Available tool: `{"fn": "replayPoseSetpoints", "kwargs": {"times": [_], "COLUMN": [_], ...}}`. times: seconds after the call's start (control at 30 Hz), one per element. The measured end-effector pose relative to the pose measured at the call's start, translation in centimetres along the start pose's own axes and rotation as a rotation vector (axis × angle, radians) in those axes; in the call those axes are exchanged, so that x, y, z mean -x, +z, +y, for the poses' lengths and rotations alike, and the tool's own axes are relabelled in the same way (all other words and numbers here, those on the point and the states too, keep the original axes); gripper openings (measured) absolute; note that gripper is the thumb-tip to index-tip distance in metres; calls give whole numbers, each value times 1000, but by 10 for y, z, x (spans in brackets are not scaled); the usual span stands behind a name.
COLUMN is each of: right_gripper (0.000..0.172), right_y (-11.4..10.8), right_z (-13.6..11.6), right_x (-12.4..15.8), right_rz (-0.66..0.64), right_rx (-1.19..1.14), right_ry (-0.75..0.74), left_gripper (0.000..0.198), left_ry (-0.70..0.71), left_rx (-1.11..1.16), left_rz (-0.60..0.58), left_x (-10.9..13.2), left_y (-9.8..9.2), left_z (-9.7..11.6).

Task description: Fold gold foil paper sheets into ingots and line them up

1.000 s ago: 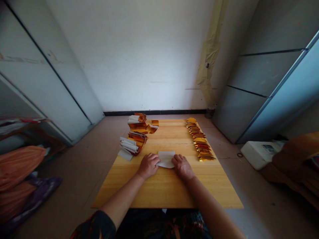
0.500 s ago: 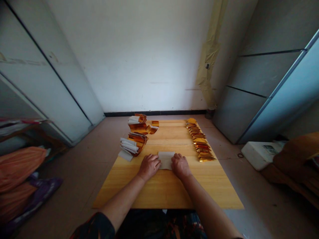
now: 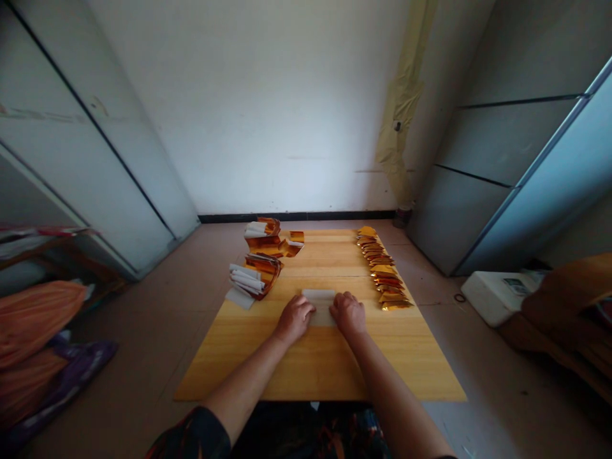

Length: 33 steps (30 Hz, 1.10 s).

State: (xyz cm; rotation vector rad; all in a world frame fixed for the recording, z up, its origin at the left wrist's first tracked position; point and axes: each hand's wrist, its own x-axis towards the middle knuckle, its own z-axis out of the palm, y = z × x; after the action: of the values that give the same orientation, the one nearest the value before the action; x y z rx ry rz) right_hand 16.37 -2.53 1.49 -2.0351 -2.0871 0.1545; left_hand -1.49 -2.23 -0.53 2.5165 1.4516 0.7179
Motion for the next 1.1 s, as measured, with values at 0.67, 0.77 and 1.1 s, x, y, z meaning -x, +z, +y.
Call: {"fn": "replayPoseSetpoints", "kwargs": {"times": [0.67, 0.77, 1.1], "right_gripper": [20, 14, 20], "right_y": [-1, 1, 4], "right_z": [-12, -9, -8], "right_x": [-31, -20, -2], "right_rz": [70, 102, 72], "right_rx": [-34, 23, 101], "right_ry": [-196, -331, -474], "left_gripper": [14, 10, 28], "left_ry": [-139, -145, -121], "left_rx": [71, 51, -109], "left_rz": [30, 47, 66], "left_x": [-3, -1, 6], "left_y": [2, 2, 0], "left_z": [4, 5, 12]}}
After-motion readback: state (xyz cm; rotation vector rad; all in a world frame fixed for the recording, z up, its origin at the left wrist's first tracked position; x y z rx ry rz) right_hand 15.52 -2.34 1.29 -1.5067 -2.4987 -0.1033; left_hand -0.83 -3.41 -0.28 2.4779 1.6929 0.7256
